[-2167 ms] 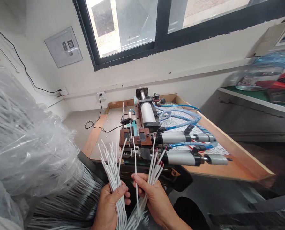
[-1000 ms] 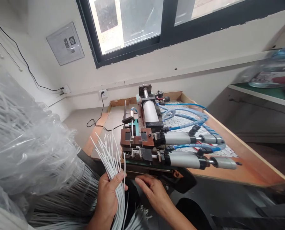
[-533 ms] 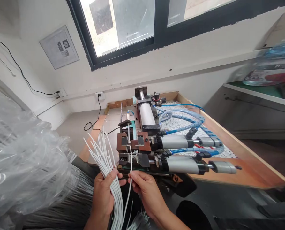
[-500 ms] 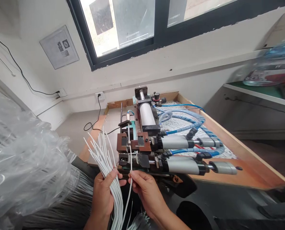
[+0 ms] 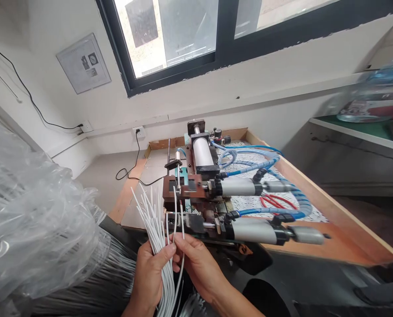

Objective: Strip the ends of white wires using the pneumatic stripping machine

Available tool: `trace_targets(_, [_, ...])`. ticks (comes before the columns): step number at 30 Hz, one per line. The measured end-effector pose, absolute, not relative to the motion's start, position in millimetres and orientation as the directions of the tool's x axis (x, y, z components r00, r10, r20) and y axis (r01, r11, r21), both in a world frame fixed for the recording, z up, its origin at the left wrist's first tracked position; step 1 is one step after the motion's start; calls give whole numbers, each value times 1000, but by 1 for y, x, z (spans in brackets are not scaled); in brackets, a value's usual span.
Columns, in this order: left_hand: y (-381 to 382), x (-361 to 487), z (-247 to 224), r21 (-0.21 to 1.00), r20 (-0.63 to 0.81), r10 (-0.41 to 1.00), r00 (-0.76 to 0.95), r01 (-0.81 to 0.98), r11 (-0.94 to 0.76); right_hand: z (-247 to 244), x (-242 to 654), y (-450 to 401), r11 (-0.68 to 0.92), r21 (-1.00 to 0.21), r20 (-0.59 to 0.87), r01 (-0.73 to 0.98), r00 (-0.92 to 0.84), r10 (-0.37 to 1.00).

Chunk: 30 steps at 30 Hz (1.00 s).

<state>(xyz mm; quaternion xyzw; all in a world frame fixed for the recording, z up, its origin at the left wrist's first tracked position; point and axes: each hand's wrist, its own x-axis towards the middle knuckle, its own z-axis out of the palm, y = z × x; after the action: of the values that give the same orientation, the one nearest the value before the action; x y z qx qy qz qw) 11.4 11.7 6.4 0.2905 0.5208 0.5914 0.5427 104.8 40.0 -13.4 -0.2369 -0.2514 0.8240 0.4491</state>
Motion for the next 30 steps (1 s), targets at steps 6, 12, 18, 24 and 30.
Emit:
trace_targets(6, [8,4,2,905,-281,904,-321,-402,138,-26,111,30,-345,-765,-231,-544,-268,935])
trace_targets(12, [11,0,3,900,-298,862,-409,-422,111,-33,117,19,-381,-806,-284,-454,-269,920])
trace_targets(18, [12,2,6,919,-234,882,-409,-389,64,-26,116,25,-402,-792,-301,-460,-279,912])
trace_targets(24, [12,4,6,917,-202,918,-342,-396,55,-27,107,20,-425,-816,-230,-391,-455,860])
trace_targets(30, [12,3,10,922,-222,922,-318,-377,92,-33,106,17,-234,-895,-165,-379,-205,965])
